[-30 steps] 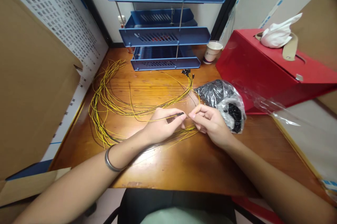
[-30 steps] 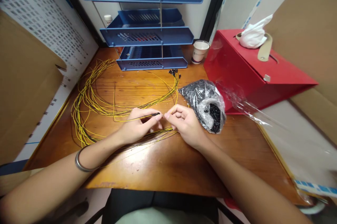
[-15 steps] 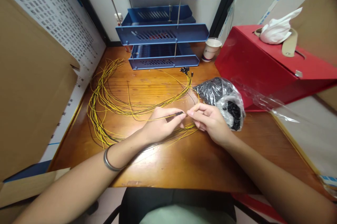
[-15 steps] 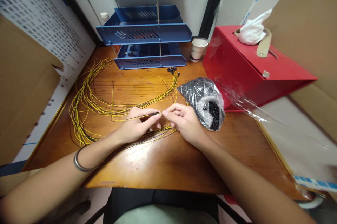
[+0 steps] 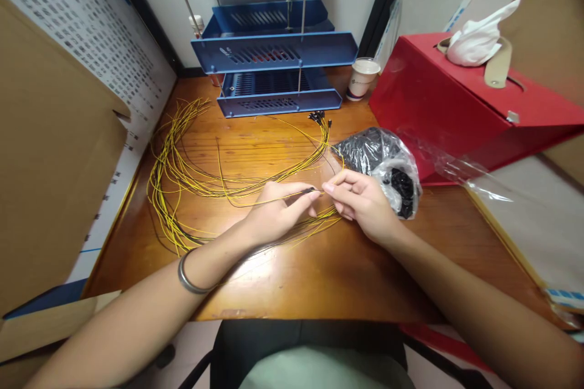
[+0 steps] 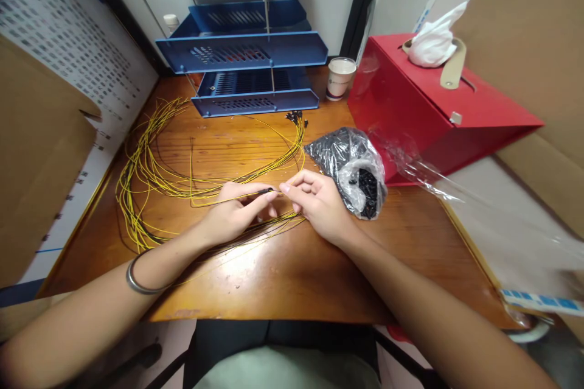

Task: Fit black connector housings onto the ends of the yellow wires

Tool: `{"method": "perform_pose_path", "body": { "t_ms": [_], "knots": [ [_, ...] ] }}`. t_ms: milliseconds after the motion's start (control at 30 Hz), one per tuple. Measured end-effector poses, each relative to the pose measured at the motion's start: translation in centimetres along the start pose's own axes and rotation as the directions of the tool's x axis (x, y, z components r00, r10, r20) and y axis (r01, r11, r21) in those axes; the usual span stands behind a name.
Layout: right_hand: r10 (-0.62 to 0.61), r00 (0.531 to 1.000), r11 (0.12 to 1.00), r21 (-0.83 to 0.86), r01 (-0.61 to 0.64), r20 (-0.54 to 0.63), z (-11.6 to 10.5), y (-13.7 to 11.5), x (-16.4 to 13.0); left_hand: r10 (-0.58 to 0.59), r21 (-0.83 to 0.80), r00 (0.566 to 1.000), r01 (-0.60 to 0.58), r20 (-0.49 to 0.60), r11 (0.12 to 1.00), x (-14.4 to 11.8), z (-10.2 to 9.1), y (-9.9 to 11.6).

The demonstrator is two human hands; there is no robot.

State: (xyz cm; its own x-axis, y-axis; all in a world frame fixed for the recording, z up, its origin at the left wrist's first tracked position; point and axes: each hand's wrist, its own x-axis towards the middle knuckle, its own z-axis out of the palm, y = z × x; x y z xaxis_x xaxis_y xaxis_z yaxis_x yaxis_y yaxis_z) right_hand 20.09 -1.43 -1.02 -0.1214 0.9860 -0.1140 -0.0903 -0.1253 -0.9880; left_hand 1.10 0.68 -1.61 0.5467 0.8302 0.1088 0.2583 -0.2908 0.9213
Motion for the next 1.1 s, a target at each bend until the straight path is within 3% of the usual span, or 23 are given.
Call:
{"method": "perform_pose_path", "body": {
  "t_ms": [300,867,1100],
  "knots": [
    [-0.002,1.000,1.000,0.027,0.001,0.024,-0.06,0.20,-0.05,-0.023,-0.048,0.998,0.021,-0.050,0.999,0.05,0.12,0.31],
    [-0.094,0.994,0.985,-0.141,0.101,0.052,0.10,-0.09,-0.24,-0.008,-0.089,0.999,0.004,-0.044,0.996,0.09,0.12,0.31],
    [-0.193,0.969,0.981,-0.065,0.185,-0.155,0.44,0.44,-0.36,-0.032,-0.079,0.991,0.022,-0.130,0.997,0.11,0.26,0.15]
  ]
}}
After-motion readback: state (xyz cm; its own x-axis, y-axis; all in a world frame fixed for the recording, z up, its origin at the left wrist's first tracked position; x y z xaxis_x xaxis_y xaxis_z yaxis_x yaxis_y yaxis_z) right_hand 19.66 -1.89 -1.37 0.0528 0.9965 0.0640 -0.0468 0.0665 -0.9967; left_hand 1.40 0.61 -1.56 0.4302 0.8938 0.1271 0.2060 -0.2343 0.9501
